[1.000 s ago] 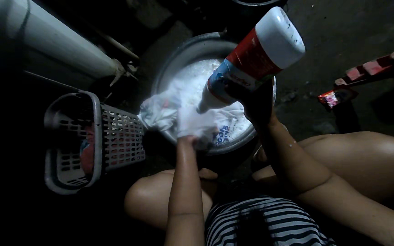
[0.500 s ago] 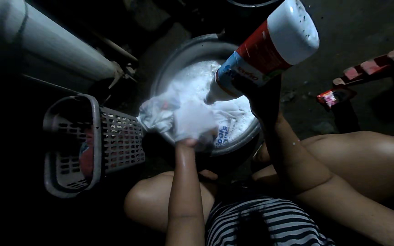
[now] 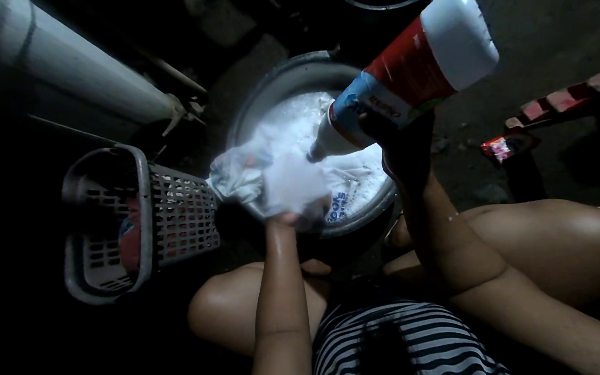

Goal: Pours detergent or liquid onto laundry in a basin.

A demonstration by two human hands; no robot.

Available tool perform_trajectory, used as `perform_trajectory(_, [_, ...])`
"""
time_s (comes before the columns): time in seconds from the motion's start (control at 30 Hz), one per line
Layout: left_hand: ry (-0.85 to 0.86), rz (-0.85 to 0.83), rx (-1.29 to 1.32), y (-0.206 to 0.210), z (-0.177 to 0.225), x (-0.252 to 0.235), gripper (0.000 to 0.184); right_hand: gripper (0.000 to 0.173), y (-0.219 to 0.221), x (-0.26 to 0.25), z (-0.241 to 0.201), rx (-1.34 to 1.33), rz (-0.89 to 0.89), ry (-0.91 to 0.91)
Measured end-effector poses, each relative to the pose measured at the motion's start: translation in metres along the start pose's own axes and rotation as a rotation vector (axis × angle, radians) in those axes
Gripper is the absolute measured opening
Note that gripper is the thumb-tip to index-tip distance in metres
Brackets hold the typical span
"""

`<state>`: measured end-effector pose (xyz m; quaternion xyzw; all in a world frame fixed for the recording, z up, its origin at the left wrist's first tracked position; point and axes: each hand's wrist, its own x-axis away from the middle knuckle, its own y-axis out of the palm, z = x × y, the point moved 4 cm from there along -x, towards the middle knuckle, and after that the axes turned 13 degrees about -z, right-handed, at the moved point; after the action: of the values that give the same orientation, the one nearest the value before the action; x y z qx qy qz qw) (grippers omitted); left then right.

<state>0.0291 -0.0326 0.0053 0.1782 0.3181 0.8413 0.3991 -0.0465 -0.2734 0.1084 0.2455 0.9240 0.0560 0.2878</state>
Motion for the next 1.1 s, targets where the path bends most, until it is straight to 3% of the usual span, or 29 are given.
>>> perform_trajectory(0.17, [-0.01, 0.027, -0.087, 0.015, 0.007, -0.002, 0.045, 0.051, 0.003, 0.002, -0.001, -0.037, -0.081, 0.028])
perform_trajectory(0.27, [0.011, 0.229, 0.043, -0.002, 0.0, 0.009, 0.03, 0.055, 0.001, 0.002, 0.003, 0.026, -0.047, 0.029])
perform_trajectory(0.33, [0.031, 0.304, 0.025, -0.006, 0.0, 0.013, 0.031, 0.055, 0.002, 0.003, 0.003, 0.019, -0.061, 0.022])
perform_trajectory(0.47, [0.07, 0.181, 0.021, -0.009, 0.001, 0.008, 0.027, 0.058, 0.005, 0.003, 0.002, -0.04, -0.115, 0.044])
perform_trajectory(0.53, [0.073, 0.043, -0.071, -0.003, 0.006, 0.003, 0.034, 0.059, 0.005, 0.004, 0.003, 0.011, -0.107, 0.032])
perform_trajectory(0.6, [0.074, 0.008, -0.032, -0.004, 0.006, 0.001, 0.04, 0.057, 0.006, 0.005, 0.003, 0.04, -0.084, 0.02])
perform_trajectory(0.67, [0.079, 0.065, 0.059, -0.011, 0.003, 0.004, 0.041, 0.055, 0.005, 0.004, 0.005, 0.03, -0.068, 0.025])
perform_trajectory(0.73, [0.1, 0.284, 0.135, -0.013, 0.001, 0.011, 0.046, 0.057, 0.004, 0.003, 0.006, -0.015, -0.073, 0.044])
perform_trajectory(0.8, [0.147, 0.386, 0.16, -0.015, 0.002, 0.012, 0.051, 0.057, 0.002, 0.001, 0.006, -0.021, -0.087, 0.048])
perform_trajectory(1.0, [0.296, 0.507, 0.225, -0.018, 0.007, 0.005, 0.053, 0.059, 0.001, 0.001, 0.011, -0.014, -0.049, 0.032])
perform_trajectory(1.1, [0.32, 0.446, 0.241, -0.015, 0.008, 0.004, 0.046, 0.057, 0.001, -0.001, 0.011, -0.029, -0.05, 0.004])
